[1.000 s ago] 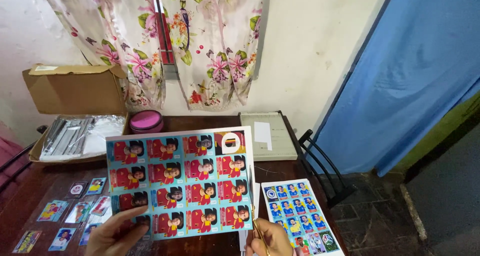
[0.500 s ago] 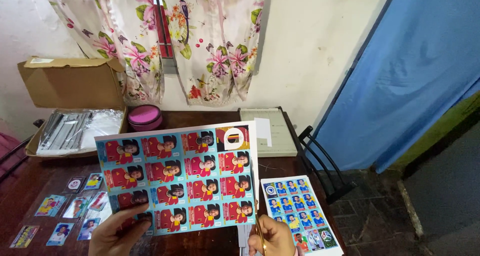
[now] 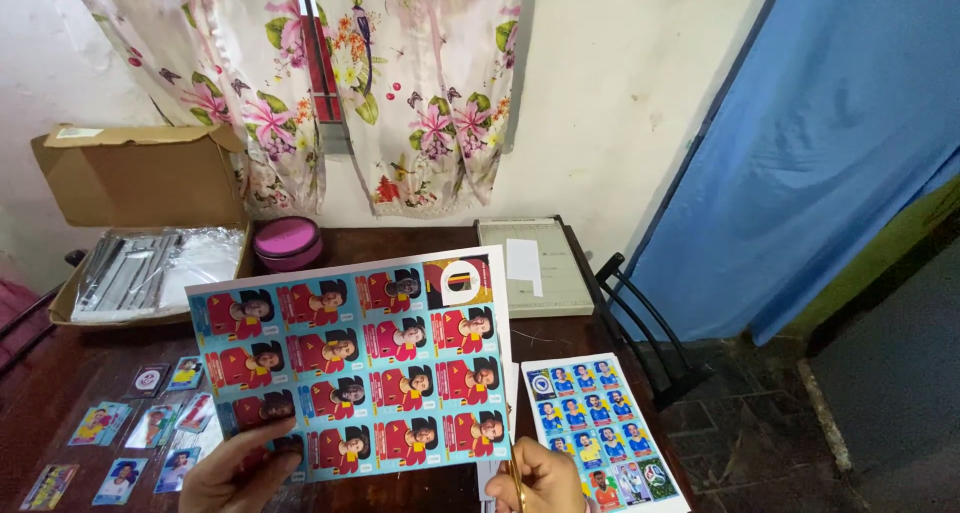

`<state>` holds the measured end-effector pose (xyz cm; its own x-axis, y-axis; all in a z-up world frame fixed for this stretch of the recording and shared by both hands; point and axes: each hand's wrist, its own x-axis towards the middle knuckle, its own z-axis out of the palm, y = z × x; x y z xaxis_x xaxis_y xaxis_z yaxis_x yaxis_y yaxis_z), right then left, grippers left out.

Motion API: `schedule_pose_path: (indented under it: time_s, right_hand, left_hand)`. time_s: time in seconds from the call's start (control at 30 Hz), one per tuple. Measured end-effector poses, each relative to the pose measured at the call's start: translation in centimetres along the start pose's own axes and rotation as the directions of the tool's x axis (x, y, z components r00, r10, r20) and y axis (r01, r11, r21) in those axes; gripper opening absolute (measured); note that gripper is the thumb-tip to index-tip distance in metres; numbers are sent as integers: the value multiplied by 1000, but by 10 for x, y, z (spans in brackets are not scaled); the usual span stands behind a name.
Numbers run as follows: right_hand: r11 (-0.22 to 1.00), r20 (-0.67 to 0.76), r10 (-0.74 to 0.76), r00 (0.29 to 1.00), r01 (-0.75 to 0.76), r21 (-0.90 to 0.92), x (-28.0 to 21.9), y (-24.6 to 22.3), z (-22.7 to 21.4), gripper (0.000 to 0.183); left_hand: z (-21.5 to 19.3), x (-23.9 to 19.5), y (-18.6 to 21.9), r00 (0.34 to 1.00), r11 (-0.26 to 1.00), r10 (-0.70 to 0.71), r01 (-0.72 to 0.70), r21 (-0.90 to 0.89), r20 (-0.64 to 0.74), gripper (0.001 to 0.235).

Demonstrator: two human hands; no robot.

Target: Cutting out sports player stickers from a printed sheet using scissors.

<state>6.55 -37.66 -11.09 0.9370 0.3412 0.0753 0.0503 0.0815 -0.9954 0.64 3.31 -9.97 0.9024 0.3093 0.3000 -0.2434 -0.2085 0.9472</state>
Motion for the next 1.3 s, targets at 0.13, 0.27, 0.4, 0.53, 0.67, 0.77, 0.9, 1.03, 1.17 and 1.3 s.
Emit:
schedule_pose_path:
  time_s: [0.13,0.27,0.4,0.53,0.67,0.77,0.9,1.03,1.17,1.3]
  right_hand:
    - [1000,29,-8,1000,7,21,5,16,-7,46]
    - [998,95,-47,994,43,52,8,-7,-6,43]
    - [989,167,-118,979,100,112,11,-47,2,67]
    - [981,147,-162,976,143,134,12,-33,-4,75]
    - [981,133,-159,978,142,131,12,-39,-2,75]
    - [978,137,-158,978,135,162,12,-37,-3,75]
    - [972,133,-164,977,137,190,12,-31,-5,67]
    - [977,103,-148,984,129,169,9,-30,-4,57]
    - [985,61,-140,988,132,111,10,-14,-11,47]
    - [991,15,-109,994,107,80,10,-14,-9,36]
  left_hand:
    - [-2,3,-15,998,996,62,-61,-58,29,46]
    - [-11,3,-45,996,993,60,-53,-103,67,44]
    - [-12,-2,-56,994,996,0,9,-89,106,44]
    - [-9,-7,-52,992,998,-53,56,-22,113,42]
    - [-3,-10,-38,992,994,7,7,-113,128,40]
    - [-2,-11,-36,992,990,-42,58,-129,122,39]
    - [-5,-9,-42,987,985,-61,83,-151,149,40]
    - [-4,-10,-33,982,988,-102,119,-100,157,40]
    - [-6,-6,-25,978,990,-115,127,-63,174,39]
    - [-7,-7,-30,978,992,-119,124,-16,171,39]
